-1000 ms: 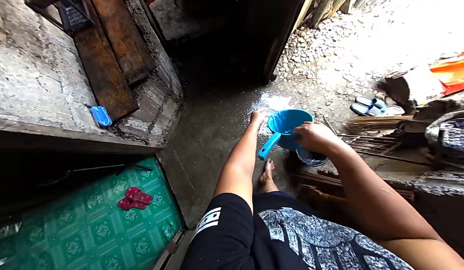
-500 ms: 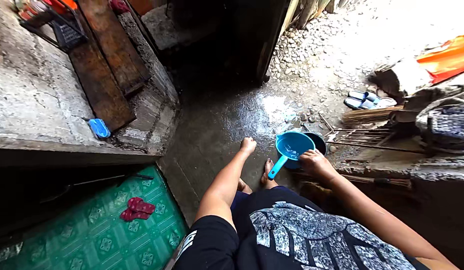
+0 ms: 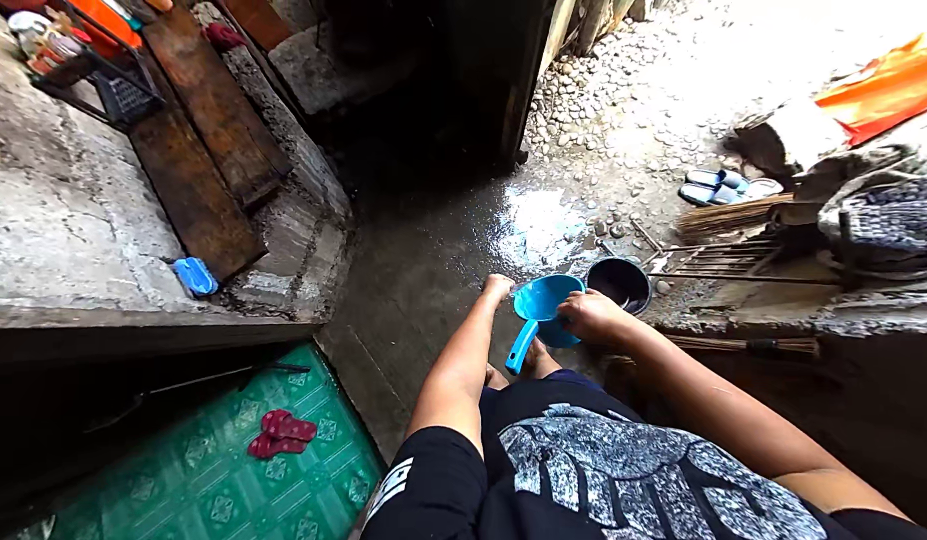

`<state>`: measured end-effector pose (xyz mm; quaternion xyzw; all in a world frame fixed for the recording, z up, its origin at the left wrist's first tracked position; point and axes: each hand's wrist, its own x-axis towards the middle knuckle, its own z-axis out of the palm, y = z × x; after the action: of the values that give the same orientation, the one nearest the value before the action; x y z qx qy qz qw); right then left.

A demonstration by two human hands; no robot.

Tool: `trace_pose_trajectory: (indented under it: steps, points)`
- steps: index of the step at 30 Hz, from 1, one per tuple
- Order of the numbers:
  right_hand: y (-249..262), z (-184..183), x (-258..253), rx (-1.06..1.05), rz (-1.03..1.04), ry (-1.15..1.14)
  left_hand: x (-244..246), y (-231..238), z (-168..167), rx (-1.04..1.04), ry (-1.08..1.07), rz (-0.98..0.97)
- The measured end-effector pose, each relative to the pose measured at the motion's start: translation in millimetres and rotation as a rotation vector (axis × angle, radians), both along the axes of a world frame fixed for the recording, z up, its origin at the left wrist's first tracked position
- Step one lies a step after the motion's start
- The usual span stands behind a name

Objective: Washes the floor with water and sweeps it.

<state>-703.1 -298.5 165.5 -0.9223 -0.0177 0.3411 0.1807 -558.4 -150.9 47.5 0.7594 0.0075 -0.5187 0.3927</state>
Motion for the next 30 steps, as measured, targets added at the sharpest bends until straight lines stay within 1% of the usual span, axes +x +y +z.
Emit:
trace_pose_trajectory:
  steps: [3,6,9,11,13,16,19,21,22,24,25,27,30]
  points:
    - [-6,-8,-17,0.048,-0.021,-0.091,1,-9,-1,0.009,0.008,-0.048]
    - [-14,-14,-31,0.067,-0.055,-0.185,3,-21,-12,0.070,-0.062,-0.149]
    - [-19,-12,-34,0.030,-0.111,-0.202,-1,-27,-15,0.104,-0.155,-0.123]
    - [-20,-11,-33,0.000,-0.150,-0.199,-7,-22,-3,0.048,-0.139,-0.118]
    - [-22,-15,-31,-0.013,-0.185,-0.214,-14,-15,14,0.019,-0.072,-0.148]
    - [-23,-27,-29,-0.022,-0.199,-0.259,-26,0,47,0.020,0.184,-0.223]
    - [-23,-48,-34,0.007,-0.204,-0.336,-41,9,49,-0.110,0.433,-0.201]
    - [-27,-67,-41,0.029,-0.197,-0.452,-49,7,45,-0.173,0.489,-0.206]
    - [-29,-76,-44,0.049,-0.199,-0.513,-53,5,42,-0.182,0.464,-0.183]
    - [-40,-91,-52,0.110,-0.222,-0.606,-65,-1,38,-0.174,0.398,-0.059]
    - [-50,-95,-57,0.149,-0.237,-0.600,-70,-5,35,-0.152,0.366,-0.005]
    - [-77,-97,-71,0.181,-0.287,-0.481,-77,-6,31,-0.082,0.268,0.015]
    - [-144,-115,-114,0.012,-0.344,-0.337,-79,5,23,-0.012,0.125,-0.001]
